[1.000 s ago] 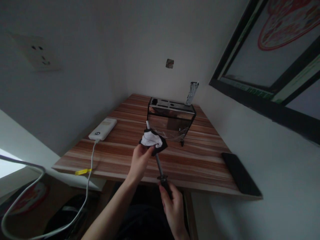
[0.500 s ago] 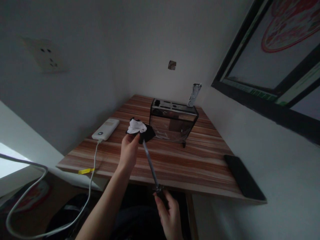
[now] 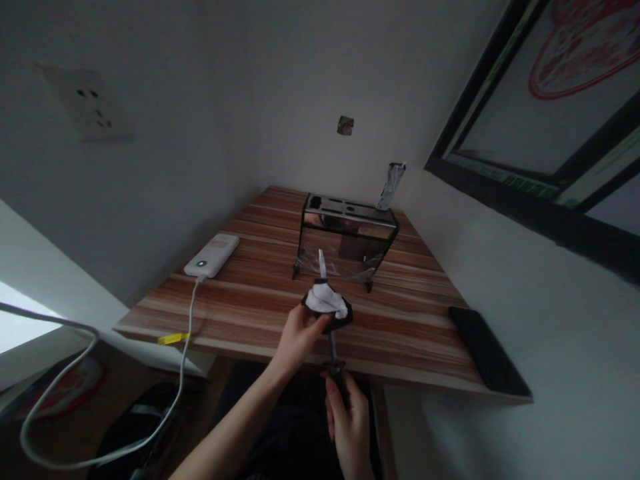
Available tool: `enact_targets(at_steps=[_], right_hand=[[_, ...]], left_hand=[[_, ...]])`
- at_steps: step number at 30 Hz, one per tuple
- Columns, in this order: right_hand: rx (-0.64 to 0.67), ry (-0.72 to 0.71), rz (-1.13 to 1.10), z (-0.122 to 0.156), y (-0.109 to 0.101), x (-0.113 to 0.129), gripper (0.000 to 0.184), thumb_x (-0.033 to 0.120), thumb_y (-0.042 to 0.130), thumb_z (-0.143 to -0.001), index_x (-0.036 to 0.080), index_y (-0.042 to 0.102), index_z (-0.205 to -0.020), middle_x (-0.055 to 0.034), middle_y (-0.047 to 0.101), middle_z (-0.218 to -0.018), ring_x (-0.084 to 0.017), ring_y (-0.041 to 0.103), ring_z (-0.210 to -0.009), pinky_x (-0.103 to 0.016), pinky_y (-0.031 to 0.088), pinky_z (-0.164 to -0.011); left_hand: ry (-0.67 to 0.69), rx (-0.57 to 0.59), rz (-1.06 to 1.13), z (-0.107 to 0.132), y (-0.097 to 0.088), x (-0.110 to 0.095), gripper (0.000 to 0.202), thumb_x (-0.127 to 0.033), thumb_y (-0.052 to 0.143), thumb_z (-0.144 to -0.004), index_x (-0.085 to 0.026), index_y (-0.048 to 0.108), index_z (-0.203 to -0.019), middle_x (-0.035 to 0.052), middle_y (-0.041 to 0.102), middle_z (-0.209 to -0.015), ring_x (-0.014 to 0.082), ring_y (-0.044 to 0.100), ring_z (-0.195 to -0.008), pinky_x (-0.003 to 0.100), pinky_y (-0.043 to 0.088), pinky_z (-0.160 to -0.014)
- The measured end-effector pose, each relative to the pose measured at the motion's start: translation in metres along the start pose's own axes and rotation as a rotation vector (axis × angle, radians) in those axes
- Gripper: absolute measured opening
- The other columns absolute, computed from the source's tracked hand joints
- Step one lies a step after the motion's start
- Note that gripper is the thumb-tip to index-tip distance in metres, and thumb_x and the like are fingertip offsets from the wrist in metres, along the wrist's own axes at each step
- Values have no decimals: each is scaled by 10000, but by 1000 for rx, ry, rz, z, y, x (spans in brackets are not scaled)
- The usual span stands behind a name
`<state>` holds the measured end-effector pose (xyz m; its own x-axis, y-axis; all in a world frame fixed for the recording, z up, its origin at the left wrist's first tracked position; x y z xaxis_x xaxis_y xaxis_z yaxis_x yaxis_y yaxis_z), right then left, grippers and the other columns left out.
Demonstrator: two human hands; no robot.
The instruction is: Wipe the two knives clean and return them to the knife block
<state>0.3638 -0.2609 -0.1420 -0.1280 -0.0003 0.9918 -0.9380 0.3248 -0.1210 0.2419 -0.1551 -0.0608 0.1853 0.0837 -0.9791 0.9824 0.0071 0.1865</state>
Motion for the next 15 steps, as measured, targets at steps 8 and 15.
enact_targets(at_steps=[8, 15], right_hand=[[-32, -34, 34, -9, -16, 19, 488, 633, 582, -773, 157, 690, -793, 25, 486, -430, -128, 452, -384, -202, 337, -342], [-47, -43, 45, -7, -16, 14, 467, 631, 612, -745, 169, 667, -705, 33, 462, -423, -113, 412, -362, -198, 294, -316]], left_hand=[[-47, 274, 8, 36, 22, 10, 340, -253, 673, -727, -144, 656, -1050, 104, 709, -1055, 252, 647, -1007, 342, 486, -917], [-33, 370, -137, 39, 13, -7, 334, -178, 673, -706, -166, 656, -1040, 80, 715, -1044, 230, 651, -985, 304, 492, -893]])
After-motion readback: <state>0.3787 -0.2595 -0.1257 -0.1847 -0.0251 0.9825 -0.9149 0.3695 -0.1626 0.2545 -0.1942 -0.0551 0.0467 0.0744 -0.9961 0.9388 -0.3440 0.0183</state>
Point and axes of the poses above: each hand's wrist, its own z-axis away from the middle knuckle, its own y-axis out of the palm, x = y × z, the point moved 5 cm from there along -z, towards the middle knuckle
